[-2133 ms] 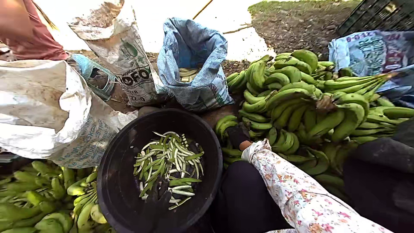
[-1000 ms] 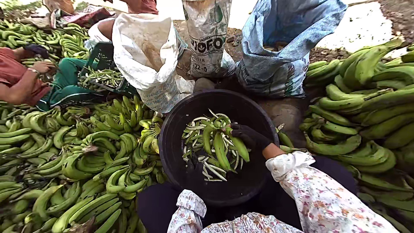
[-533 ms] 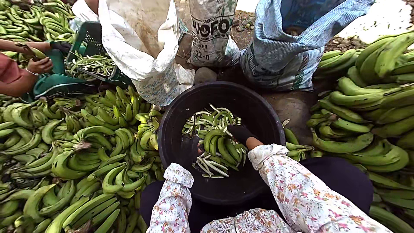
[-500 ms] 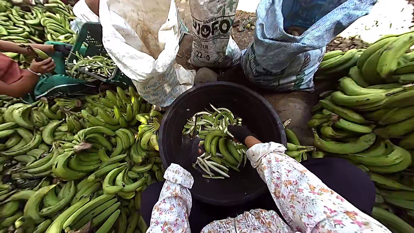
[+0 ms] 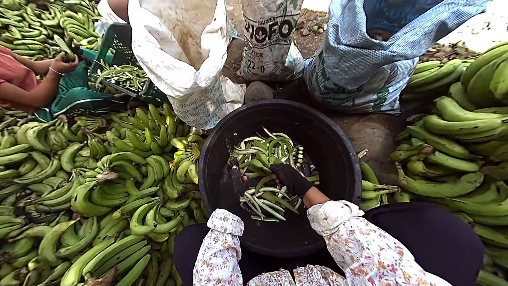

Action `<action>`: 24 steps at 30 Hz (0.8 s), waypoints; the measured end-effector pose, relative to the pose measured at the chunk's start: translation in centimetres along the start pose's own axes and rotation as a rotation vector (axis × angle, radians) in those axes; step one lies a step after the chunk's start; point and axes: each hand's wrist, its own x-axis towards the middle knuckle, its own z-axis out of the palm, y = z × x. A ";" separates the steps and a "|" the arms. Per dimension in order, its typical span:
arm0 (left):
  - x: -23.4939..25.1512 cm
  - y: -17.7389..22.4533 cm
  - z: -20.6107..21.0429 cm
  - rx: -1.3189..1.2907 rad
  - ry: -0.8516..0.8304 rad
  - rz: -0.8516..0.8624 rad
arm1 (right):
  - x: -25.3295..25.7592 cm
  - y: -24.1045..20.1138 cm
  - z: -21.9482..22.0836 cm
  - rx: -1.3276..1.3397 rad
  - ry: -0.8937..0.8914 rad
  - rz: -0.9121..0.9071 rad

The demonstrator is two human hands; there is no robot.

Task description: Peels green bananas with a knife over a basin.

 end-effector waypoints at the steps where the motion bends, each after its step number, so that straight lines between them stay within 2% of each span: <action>1: -0.6 0.9 0.0 -0.007 0.023 0.034 | -0.7 -0.8 -0.3 -0.086 -0.029 -0.073; 3: -1.1 1.0 -0.1 0.008 0.021 0.078 | -1.1 -1.5 -1.3 -0.189 -0.076 -0.150; 5: -1.3 -0.4 -0.2 0.083 -0.054 0.061 | 0.0 -0.4 -2.5 -0.163 -0.103 -0.153; 7: -2.1 -1.8 0.9 0.160 -0.126 -0.070 | 1.5 1.7 -3.2 -0.108 -0.065 -0.110; 11: -3.6 -6.7 4.0 0.288 -0.231 -0.315 | 4.6 7.2 -4.4 -0.321 0.067 0.029; 13: -4.0 -8.6 5.3 0.340 -0.239 -0.386 | 5.0 9.4 -4.9 -0.319 0.118 0.089; 18: -3.9 -10.4 7.8 0.525 -0.274 -0.356 | 4.6 10.9 -4.7 0.071 0.194 0.086; 24: -1.9 -11.3 8.8 0.744 -0.306 -0.273 | 4.3 10.9 -4.4 0.158 0.233 0.067</action>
